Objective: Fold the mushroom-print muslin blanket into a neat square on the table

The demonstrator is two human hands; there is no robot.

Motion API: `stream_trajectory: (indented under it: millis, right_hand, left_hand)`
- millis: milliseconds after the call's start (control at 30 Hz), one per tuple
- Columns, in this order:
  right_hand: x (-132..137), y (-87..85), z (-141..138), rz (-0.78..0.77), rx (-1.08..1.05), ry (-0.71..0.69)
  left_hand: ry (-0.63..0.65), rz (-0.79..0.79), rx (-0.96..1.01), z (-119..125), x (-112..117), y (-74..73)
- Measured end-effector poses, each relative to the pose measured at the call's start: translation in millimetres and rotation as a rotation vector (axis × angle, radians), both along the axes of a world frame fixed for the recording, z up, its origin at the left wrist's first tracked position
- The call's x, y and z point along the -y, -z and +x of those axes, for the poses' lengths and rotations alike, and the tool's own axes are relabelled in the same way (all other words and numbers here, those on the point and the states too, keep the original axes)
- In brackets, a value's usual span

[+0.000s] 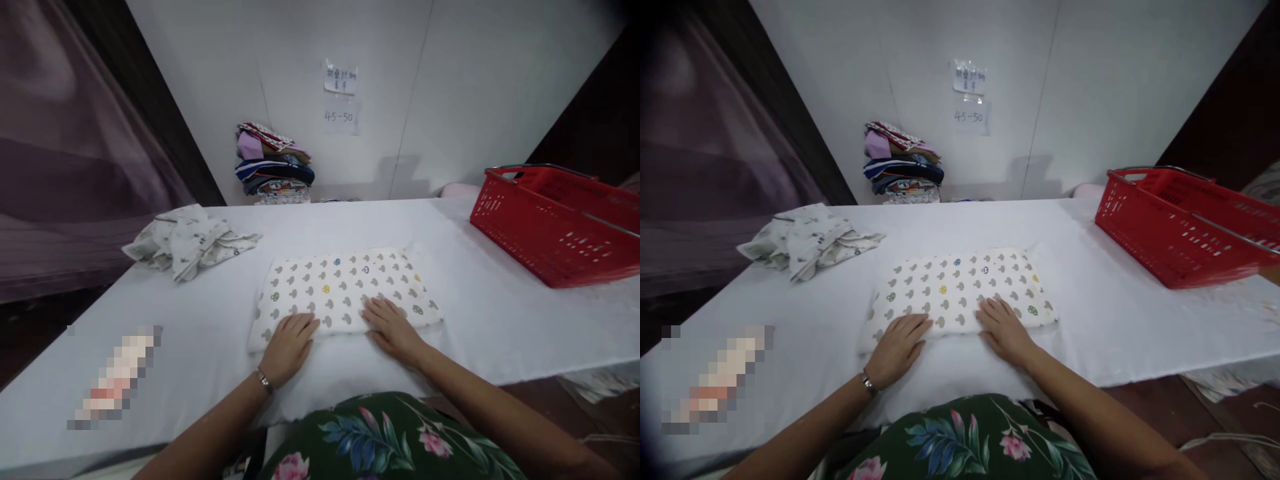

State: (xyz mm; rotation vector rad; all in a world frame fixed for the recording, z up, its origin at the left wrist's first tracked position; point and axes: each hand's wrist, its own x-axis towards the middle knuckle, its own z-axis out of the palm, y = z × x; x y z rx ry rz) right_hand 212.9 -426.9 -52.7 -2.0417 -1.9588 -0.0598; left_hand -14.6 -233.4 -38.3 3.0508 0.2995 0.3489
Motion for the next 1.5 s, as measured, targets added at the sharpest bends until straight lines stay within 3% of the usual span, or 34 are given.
stream_trajectory:
  millis: [133,433,567,767,933,1100,1300,1400,1500]
  right_hand:
    - [7.5,6.7,9.1,0.035,0.036,-0.063]
    - [-9.2,14.0,2.4,0.183,-0.010,-0.194]
    - [-15.3,16.9,-6.7,0.188,0.031,-0.126]
    - [-55.9,6.2,-47.6,0.131,0.059,-0.159]
    - [-65.2,6.3,-52.5,0.106,0.039,-0.159]
    - [-60.2,6.8,-52.1,0.096,0.018,-0.175]
    - [-61.2,-16.4,-51.1,-0.040,-0.134,-0.180]
    - [-76.2,-23.3,-50.3,-0.039,-0.135,-0.198]
    - [-95.0,-16.8,-56.3,-0.114,-0.065,-0.287]
  left_hand:
    - [-0.037,-0.032,-0.009,-6.2,-3.4,-3.2]
    - [0.051,-0.008,0.048,-7.2,-17.2,8.4]
    - [0.103,-0.055,0.100,-13.9,-19.0,13.6]
    - [-0.038,-0.060,0.048,-2.2,-1.5,6.5]
    - [-0.197,-0.062,0.057,-9.3,-8.1,-0.1]
    - [-0.189,-0.112,0.047,-28.0,-19.0,-0.1]
    - [-0.138,-0.320,0.051,-38.1,-32.3,-13.7]
    - [-0.316,-0.435,0.162,-30.5,-56.7,-17.6]
    - [-0.552,-0.400,0.231,-8.8,-84.8,-17.8]
